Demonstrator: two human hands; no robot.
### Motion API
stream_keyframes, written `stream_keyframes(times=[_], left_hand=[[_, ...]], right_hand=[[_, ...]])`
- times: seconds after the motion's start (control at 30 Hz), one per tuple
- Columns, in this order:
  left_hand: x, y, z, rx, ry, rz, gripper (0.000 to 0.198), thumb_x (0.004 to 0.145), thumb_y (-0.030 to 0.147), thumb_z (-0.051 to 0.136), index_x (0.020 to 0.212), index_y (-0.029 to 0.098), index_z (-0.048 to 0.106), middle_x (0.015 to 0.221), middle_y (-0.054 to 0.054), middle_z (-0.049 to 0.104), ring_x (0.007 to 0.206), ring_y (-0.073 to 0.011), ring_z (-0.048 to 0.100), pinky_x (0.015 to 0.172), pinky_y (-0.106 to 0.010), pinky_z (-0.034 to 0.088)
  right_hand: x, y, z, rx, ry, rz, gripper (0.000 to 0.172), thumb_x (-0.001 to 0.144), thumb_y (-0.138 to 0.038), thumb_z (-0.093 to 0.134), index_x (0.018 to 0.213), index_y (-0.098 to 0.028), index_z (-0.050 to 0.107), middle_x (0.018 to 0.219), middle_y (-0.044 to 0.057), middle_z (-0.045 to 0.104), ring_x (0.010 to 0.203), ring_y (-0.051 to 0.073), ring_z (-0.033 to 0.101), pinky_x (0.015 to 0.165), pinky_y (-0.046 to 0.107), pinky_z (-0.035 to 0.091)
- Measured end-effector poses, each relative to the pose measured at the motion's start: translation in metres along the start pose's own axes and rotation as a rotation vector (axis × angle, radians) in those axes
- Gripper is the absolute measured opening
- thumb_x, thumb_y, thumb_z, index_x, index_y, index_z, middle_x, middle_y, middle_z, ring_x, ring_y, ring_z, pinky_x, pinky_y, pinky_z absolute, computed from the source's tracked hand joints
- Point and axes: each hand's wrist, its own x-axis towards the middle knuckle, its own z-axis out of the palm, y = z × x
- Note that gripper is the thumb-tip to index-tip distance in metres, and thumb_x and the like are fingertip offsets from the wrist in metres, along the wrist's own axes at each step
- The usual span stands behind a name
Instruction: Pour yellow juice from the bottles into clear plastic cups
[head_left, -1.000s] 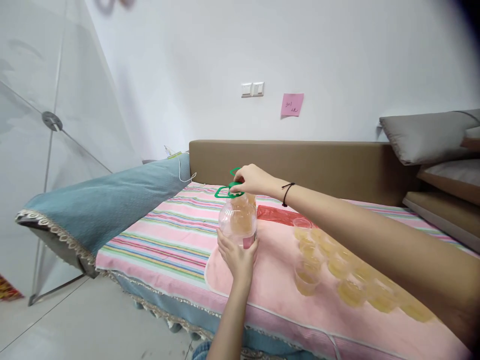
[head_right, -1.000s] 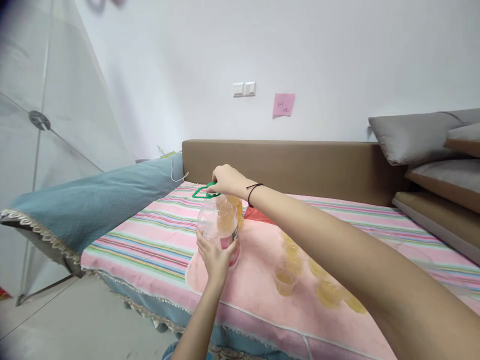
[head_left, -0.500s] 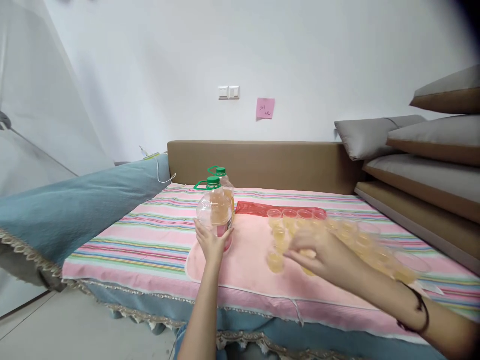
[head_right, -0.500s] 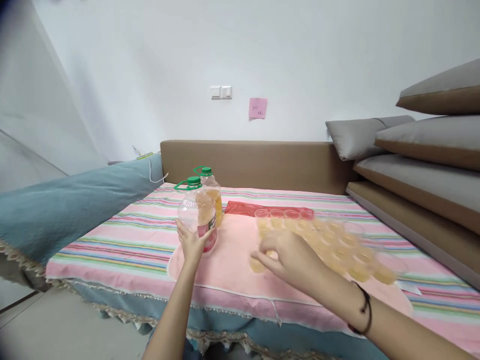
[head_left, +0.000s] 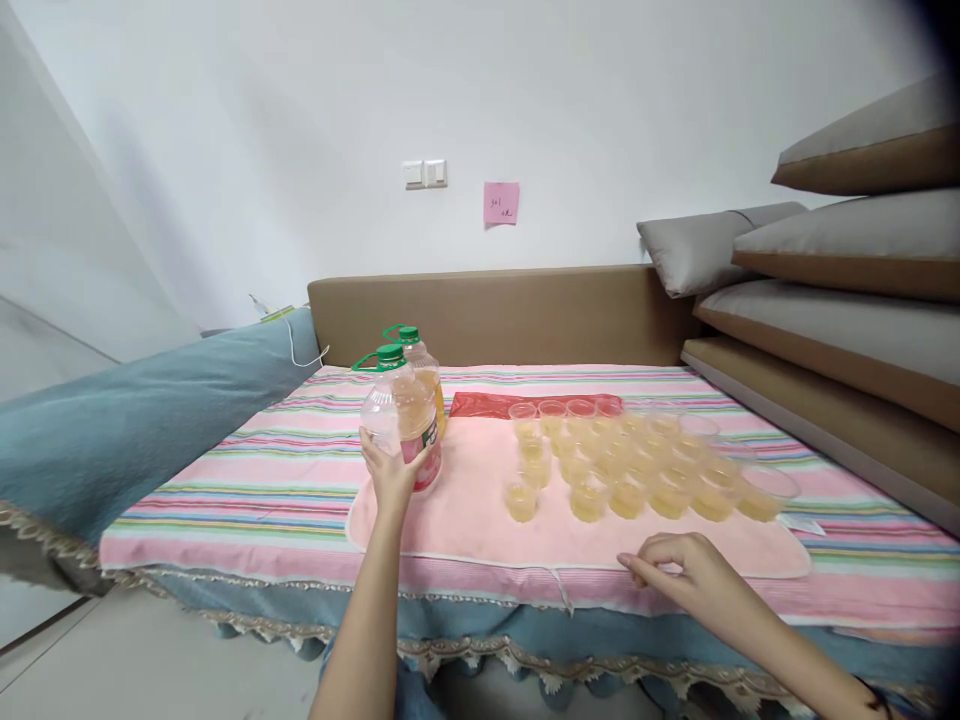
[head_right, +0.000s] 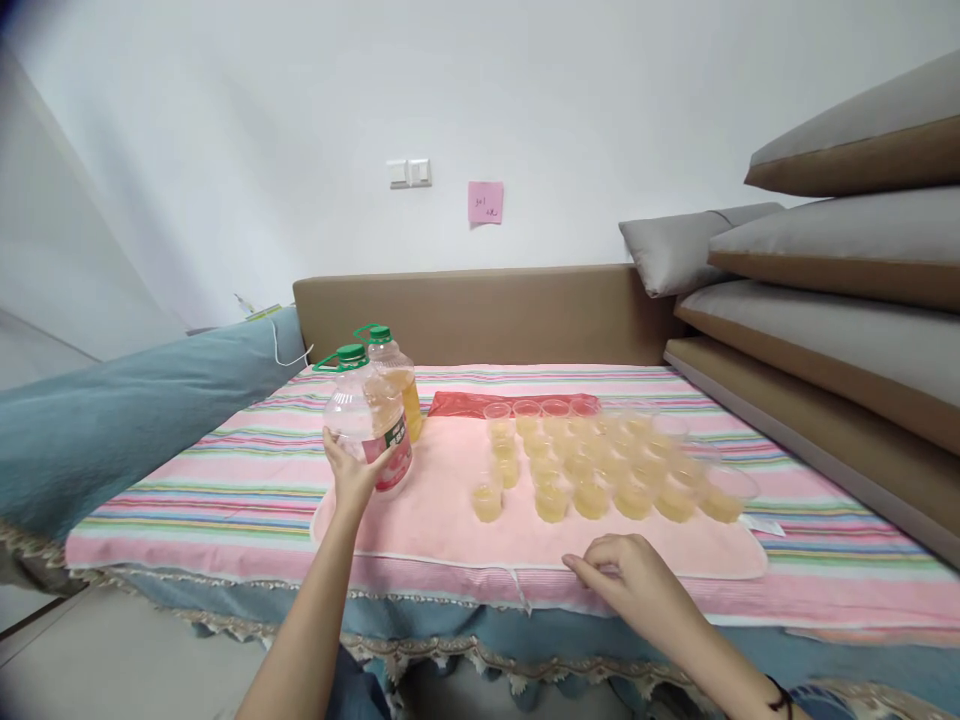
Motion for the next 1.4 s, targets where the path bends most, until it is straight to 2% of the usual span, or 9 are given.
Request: stream_keyframes(times=[0.33, 0.47, 0.53, 0.63, 0.73, 0.8, 0.87, 0.97, 1.4], left_hand=[[-0.005, 0.038, -0.004, 0.150, 0.150, 0.004, 0.137, 0.052, 0.065, 0.080, 0.148, 0.003, 0.005, 0.155, -0.035, 0.012, 0.146, -0.0458, 0.010, 0.116, -0.062, 0.010], [-0.038, 0.095, -0.006, -0.127, 0.264, 0.290, 0.066, 0.064, 0.044, 0.081, 0.115, 0.018, 0.048, 0.127, -0.014, 0.050, 0.126, -0.0286, 0.046, 0.106, -0.045, 0.037], [-0.067, 0.123, 0.002, -0.348, -0.084, 0.287, 0.028, 0.077, 0.034, 0.071, 0.074, 0.021, 0.046, 0.082, 0.000, 0.054, 0.083, -0.0160, 0.056, 0.080, -0.031, 0.045], [-0.110, 0.152, 0.021, -0.550, -0.422, 0.039, 0.045, 0.084, 0.031, 0.061, 0.057, 0.022, 0.027, 0.056, 0.008, 0.027, 0.052, -0.0079, 0.032, 0.055, -0.023, 0.032], [-0.132, 0.165, 0.038, -0.579, -0.586, -0.019, 0.038, 0.083, 0.032, 0.062, 0.058, 0.020, 0.038, 0.051, 0.010, 0.023, 0.046, -0.0059, 0.026, 0.049, -0.021, 0.026], [-0.133, 0.168, 0.043, -0.626, -0.740, -0.078, 0.019, 0.079, 0.032, 0.068, 0.090, 0.018, 0.059, 0.048, 0.013, 0.027, 0.044, -0.0058, 0.026, 0.048, -0.020, 0.026], [-0.129, 0.170, 0.046, -0.689, -0.884, -0.153, 0.070, 0.075, 0.030, 0.074, 0.137, 0.019, 0.042, 0.047, 0.016, 0.030, 0.043, -0.0059, 0.026, 0.048, -0.018, 0.027], [-0.124, 0.171, 0.047, -0.742, -0.974, -0.212, 0.111, 0.071, 0.029, 0.079, 0.155, 0.021, 0.006, 0.050, 0.017, 0.035, 0.045, -0.0053, 0.027, 0.048, -0.017, 0.026], [-0.131, 0.167, 0.066, -0.821, -1.119, -0.283, 0.137, 0.066, 0.027, 0.084, 0.149, 0.025, -0.024, 0.051, 0.017, 0.041, 0.045, -0.0039, 0.029, 0.047, -0.015, 0.025]], right_hand=[[0.058, 0.010, -0.021, 0.427, 0.507, 0.088, 0.048, 0.073, -0.047, 0.071, 0.047, -0.024, 0.039, 0.044, -0.008, 0.037, 0.044, 0.010, 0.037, 0.049, 0.026, 0.030], [0.071, 0.019, -0.026, 0.497, 0.761, 0.030, 0.055, 0.075, -0.040, 0.068, 0.054, -0.026, 0.019, 0.054, -0.011, 0.020, 0.050, 0.008, 0.022, 0.053, 0.026, 0.027], [0.071, 0.024, -0.021, 0.539, 0.788, 0.012, 0.055, 0.076, -0.038, 0.067, 0.055, -0.026, 0.018, 0.054, -0.011, 0.019, 0.051, 0.008, 0.021, 0.054, 0.026, 0.028], [0.064, 0.026, -0.009, 0.585, 0.759, 0.016, 0.051, 0.075, -0.037, 0.069, 0.054, -0.026, 0.024, 0.053, -0.011, 0.022, 0.049, 0.007, 0.023, 0.050, 0.025, 0.026], [0.057, 0.022, -0.003, 0.623, 0.675, 0.035, 0.019, 0.076, -0.034, 0.069, 0.072, -0.022, 0.056, 0.051, -0.013, 0.022, 0.045, 0.007, 0.022, 0.047, 0.024, 0.023], [0.055, 0.016, -0.002, 0.671, 0.572, 0.044, 0.035, 0.078, -0.031, 0.068, 0.112, -0.020, 0.062, 0.050, -0.015, 0.022, 0.045, 0.008, 0.021, 0.048, 0.023, 0.024], [0.053, 0.011, -0.002, 0.711, 0.480, 0.051, 0.067, 0.079, -0.028, 0.068, 0.141, -0.022, 0.045, 0.050, -0.016, 0.024, 0.046, 0.009, 0.022, 0.048, 0.023, 0.025], [0.053, 0.007, 0.000, 0.714, 0.416, 0.062, 0.093, 0.077, -0.025, 0.069, 0.155, -0.023, 0.019, 0.050, -0.016, 0.028, 0.046, 0.009, 0.026, 0.049, 0.022, 0.027], [0.057, 0.014, 0.011, 0.693, 0.385, 0.096, 0.104, 0.073, -0.016, 0.068, 0.157, -0.025, 0.006, 0.050, -0.016, 0.039, 0.046, 0.009, 0.035, 0.049, 0.022, 0.032]])
